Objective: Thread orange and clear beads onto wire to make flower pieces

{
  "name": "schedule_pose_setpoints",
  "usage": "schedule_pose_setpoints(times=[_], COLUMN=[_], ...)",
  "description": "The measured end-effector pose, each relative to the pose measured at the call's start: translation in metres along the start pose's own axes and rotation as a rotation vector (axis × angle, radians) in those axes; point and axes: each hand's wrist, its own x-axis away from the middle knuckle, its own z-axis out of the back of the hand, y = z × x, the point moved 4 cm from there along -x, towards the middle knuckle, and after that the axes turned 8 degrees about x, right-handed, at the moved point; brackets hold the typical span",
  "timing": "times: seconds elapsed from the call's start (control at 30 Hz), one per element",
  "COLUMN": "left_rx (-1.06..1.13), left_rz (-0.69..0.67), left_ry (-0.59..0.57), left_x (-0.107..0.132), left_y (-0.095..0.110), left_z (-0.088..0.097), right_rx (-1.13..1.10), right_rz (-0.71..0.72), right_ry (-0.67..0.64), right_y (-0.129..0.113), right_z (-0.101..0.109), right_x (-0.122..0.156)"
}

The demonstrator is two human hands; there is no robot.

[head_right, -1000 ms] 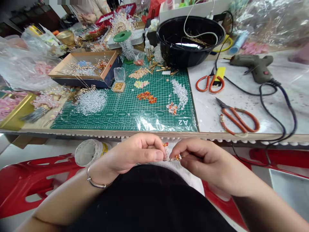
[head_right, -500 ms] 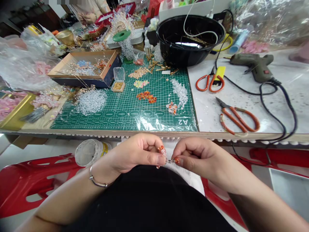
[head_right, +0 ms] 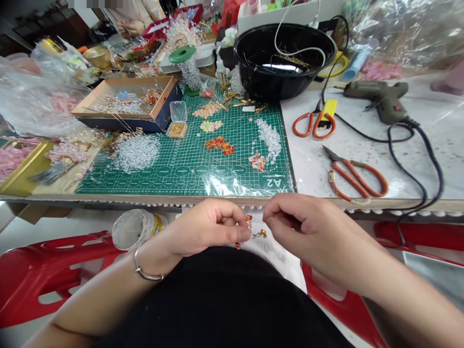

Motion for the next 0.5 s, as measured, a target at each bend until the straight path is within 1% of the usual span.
schedule_pose_setpoints(times=[0.1,0.17,0.23,0.3,0.33,0.4,0.5], left_rx=[-0.101,-0.090,-0.019,0.075,0.131,0.269,0.442], left_rz=[-0.004,-0.041,-0.107,-0.146,-0.146,-0.124,-0.087], left_ry=[0.114,0.192,0.247,0.287,0.294,0.267,0.159], left_x=[0.000,-0.001,-0.003,-0.006,-0.008,-0.010,-0.011], left_y=[0.001,0.001,0.001,-0.001,-0.002,-0.006,-0.009], left_z=[0.003,0.004,0.005,0.006,0.006,0.005,0.001], right_rx=[0.248,0.321,0.356,0.369,0.375,0.383,0.396], right_rz=[0.173,0.263,0.294,0.303,0.302,0.316,0.367], right_ry=[0.119,0.216,0.269,0.299,0.313,0.345,0.379], right_y=[-0.027,-0.040,-0.046,-0.047,-0.047,-0.044,-0.037], right_z=[0.003,0.002,-0.003,-0.010,-0.013,-0.019,-0.024], right_x=[0.002,0.007,0.011,0.015,0.016,0.018,0.019])
